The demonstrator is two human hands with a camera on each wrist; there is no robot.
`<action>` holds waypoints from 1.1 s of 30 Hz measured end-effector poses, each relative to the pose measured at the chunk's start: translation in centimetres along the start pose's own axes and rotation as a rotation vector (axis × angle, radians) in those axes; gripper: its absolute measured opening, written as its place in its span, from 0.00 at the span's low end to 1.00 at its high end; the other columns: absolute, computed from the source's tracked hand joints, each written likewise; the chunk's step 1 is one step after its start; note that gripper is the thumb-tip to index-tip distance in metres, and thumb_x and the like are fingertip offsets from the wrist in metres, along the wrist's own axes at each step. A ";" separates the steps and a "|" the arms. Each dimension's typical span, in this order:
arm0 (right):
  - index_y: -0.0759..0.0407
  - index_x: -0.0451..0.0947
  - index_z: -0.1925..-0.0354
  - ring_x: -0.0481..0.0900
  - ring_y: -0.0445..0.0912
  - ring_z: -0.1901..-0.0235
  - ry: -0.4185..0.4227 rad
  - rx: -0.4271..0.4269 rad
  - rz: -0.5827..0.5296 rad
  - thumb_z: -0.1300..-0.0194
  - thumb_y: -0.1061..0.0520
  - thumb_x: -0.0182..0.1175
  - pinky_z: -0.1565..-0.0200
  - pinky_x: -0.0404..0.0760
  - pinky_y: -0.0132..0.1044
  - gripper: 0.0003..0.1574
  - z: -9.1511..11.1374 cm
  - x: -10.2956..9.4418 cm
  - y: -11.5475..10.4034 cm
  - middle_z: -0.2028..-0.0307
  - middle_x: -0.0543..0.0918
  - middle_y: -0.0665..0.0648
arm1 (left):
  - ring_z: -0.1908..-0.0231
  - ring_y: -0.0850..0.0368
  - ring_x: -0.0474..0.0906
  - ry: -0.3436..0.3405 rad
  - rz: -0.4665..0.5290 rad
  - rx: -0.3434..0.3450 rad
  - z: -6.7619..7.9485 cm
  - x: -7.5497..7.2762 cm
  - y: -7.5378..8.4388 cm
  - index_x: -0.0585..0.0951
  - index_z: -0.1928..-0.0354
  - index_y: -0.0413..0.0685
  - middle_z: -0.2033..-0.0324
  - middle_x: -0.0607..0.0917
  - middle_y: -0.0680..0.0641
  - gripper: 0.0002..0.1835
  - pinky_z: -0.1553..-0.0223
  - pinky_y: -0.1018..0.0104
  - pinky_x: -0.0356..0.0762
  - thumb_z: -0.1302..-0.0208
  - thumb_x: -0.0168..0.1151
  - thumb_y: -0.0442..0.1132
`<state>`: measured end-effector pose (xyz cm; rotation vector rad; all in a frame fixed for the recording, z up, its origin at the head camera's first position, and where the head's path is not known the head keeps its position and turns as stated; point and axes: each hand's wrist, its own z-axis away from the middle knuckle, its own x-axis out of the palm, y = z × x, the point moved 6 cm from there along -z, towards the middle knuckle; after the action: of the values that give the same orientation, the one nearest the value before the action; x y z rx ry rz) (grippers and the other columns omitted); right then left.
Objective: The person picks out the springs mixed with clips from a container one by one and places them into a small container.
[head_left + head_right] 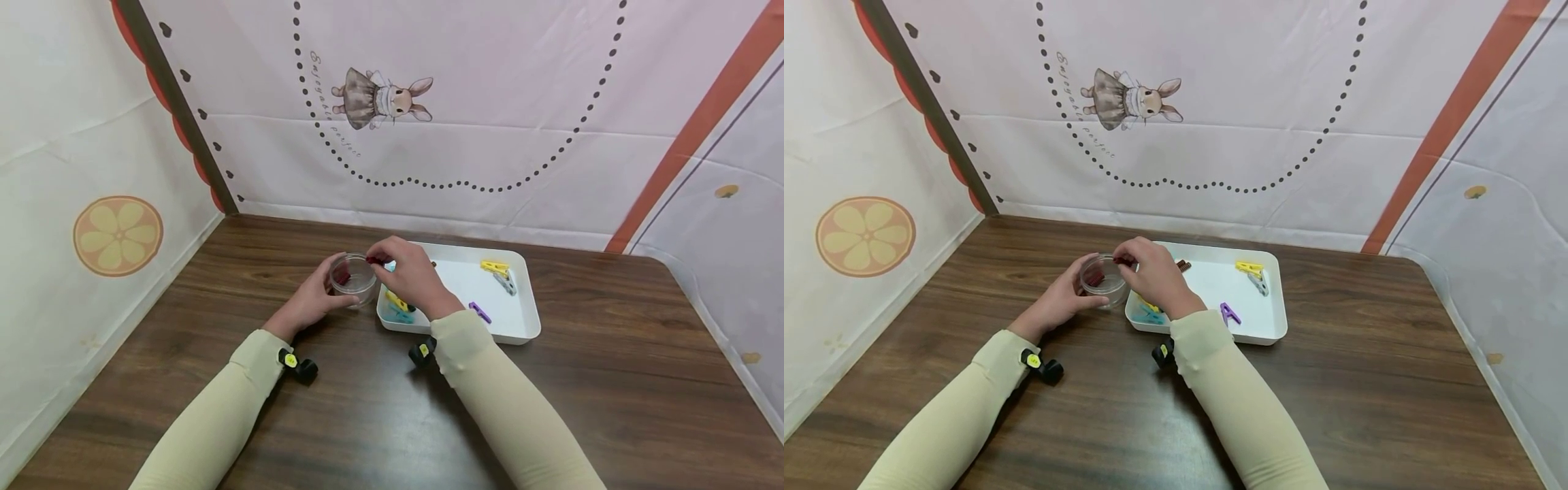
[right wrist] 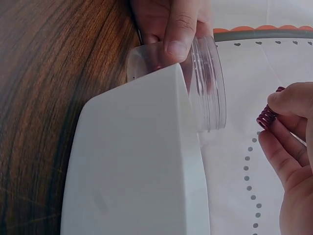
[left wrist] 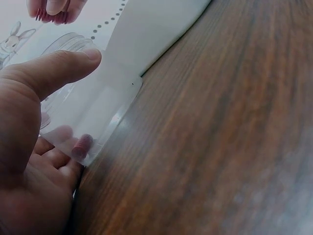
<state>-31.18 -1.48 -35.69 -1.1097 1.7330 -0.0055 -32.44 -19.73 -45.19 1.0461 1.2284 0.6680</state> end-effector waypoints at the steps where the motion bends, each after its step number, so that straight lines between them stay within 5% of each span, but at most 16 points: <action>1: 0.52 0.83 0.56 0.80 0.40 0.60 -0.001 -0.002 -0.001 0.35 0.56 0.63 0.53 0.82 0.39 0.08 0.0 0.1 0.0 0.60 0.82 0.49 | 0.28 0.52 0.60 0.000 -0.001 -0.001 0.0 0.0 0.0 0.51 0.25 0.58 0.30 0.65 0.48 0.54 0.29 0.50 0.58 0.48 0.75 0.48; 33: 0.52 0.81 0.56 0.80 0.38 0.62 -0.047 0.020 -0.072 0.36 0.60 0.63 0.57 0.81 0.32 0.08 -0.2 2.1 -0.2 0.62 0.82 0.47 | 0.29 0.52 0.60 -0.001 -0.010 -0.009 0.0 0.1 -0.2 0.51 0.26 0.61 0.30 0.65 0.49 0.52 0.30 0.49 0.60 0.46 0.74 0.46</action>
<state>-31.24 -3.07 -37.07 -1.1487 1.6468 -0.0404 -32.40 -19.72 -45.39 1.0325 1.2281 0.6647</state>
